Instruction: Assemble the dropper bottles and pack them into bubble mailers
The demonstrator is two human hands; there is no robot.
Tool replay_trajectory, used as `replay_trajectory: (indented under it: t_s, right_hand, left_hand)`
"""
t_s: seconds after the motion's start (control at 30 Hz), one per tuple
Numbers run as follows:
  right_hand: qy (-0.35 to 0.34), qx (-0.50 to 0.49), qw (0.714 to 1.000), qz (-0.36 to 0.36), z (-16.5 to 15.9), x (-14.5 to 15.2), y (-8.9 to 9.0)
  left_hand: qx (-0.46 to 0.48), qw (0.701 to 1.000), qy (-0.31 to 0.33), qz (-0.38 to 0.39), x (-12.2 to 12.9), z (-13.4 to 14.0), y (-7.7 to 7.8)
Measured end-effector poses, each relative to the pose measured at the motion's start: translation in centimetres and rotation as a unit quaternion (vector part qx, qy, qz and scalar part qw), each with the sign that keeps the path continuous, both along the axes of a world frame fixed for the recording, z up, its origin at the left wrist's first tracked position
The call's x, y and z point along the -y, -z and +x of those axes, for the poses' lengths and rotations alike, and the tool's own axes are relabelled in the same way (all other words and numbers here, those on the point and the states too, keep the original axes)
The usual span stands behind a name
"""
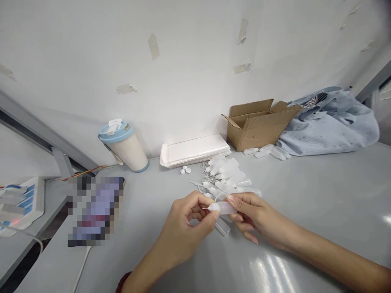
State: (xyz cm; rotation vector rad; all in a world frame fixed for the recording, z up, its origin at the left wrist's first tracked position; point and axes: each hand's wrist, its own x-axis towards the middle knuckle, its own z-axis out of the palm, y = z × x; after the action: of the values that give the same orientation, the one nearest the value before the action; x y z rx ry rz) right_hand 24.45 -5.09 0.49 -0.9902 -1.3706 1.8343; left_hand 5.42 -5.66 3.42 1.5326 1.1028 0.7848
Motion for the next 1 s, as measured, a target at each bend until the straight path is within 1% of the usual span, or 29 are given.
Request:
replay_trajectory:
  t_s: [0.03,0.07,0.1,0.13,0.2,0.27,0.33,0.37,0.4,0.47,0.53,0.57,0.6,0.63,0.67,0.7,0.73,0.77,0.8,0.83,0.87,0.9,0.93,0.97,1.0]
  right_hand:
    - [0.002,0.001,1.0,0.004,-0.1,0.0,0.0]
    - [0.017,0.021,0.999,0.034,-0.1,0.1,-0.1]
    - [0.04,0.054,0.994,0.086,-0.1,0.3,-0.1]
    - [0.067,0.091,0.982,0.15,0.0,0.4,-0.1]
    - [0.117,0.154,0.939,0.283,0.2,0.8,0.0]
    - [0.151,0.185,0.89,0.388,0.4,1.0,0.1]
    - [0.173,0.197,0.854,0.449,0.5,1.0,0.2]
    - [0.178,0.199,0.844,0.466,0.6,1.0,0.2]
    - [0.177,0.199,0.839,0.474,0.6,1.0,0.2]
    - [0.171,0.193,0.837,0.482,0.6,1.0,0.0]
    - [0.167,0.19,0.839,0.481,0.6,1.1,-0.3]
    - [0.164,0.191,0.847,0.468,0.5,1.1,-0.4]
    - [0.161,0.191,0.862,0.441,0.5,1.1,-0.5]
    - [0.155,0.185,0.886,0.396,0.5,1.1,-0.5]
    - [0.144,0.17,0.916,0.333,0.5,1.0,-0.6]
    - [0.129,0.144,0.947,0.258,0.5,0.8,-0.6]
    - [0.109,0.11,0.971,0.182,0.4,0.6,-0.5]
    - [0.088,0.075,0.987,0.116,0.4,0.4,-0.5]
    - [0.067,0.045,0.995,0.065,0.4,0.1,-0.5]
    - [0.051,0.028,0.998,0.036,0.5,-0.1,-0.5]
    - [0.042,0.027,0.998,0.033,0.5,-0.2,-0.6]
    - [0.043,0.041,0.997,0.056,0.6,-0.3,-0.6]
    - [0.054,0.065,0.991,0.1,0.7,-0.2,-0.7]
    - [0.068,0.096,0.98,0.162,0.8,-0.1,-0.7]
    - [0.083,0.126,0.961,0.232,0.9,0.0,-0.7]
  left_hand:
    - [0.002,1.0,0.001,-0.003,-0.1,0.0,0.0]
    - [0.0,1.0,0.0,-0.01,-0.2,-0.1,0.0]
    - [-0.005,1.0,-0.005,-0.018,-0.3,-0.1,0.0]
    - [-0.014,1.0,-0.009,-0.025,-0.5,-0.1,0.0]
    - [-0.037,0.999,-0.002,-0.031,-0.7,-0.2,-0.2]
    - [-0.062,0.997,0.027,-0.031,-0.7,-0.3,-0.3]
    - [-0.081,0.995,0.055,-0.031,-0.7,-0.4,-0.5]
    - [-0.089,0.994,0.063,-0.032,-0.6,-0.4,-0.5]
    - [-0.097,0.992,0.069,-0.032,-0.5,-0.4,-0.5]
    - [-0.111,0.991,0.072,-0.024,-0.3,-0.3,-0.4]
    - [-0.131,0.989,0.062,0.011,0.0,0.0,-0.1]
    - [-0.147,0.987,0.051,0.045,0.2,0.1,0.2]
    - [-0.165,0.981,0.039,0.094,0.4,0.3,0.5]
    - [-0.187,0.969,0.028,0.159,0.5,0.5,0.9]
    - [-0.21,0.948,0.016,0.24,0.6,0.6,1.4]
    - [-0.23,0.916,0.007,0.328,0.7,0.6,1.9]
    - [-0.247,0.877,0.003,0.412,0.7,0.6,2.4]
    - [-0.258,0.839,0.003,0.479,0.6,0.5,2.8]
    - [-0.263,0.811,0.006,0.523,0.5,0.4,3.1]
    - [-0.264,0.797,0.01,0.543,0.3,0.2,3.3]
    - [-0.262,0.798,0.014,0.543,0.2,0.1,3.3]
    - [-0.259,0.807,0.015,0.53,0.1,0.0,3.3]
    - [-0.255,0.818,0.01,0.516,0.0,-0.1,3.1]
    - [-0.251,0.832,0.005,0.496,-0.1,-0.1,2.8]
    - [-0.242,0.85,0.0,0.468,-0.1,-0.1,2.4]
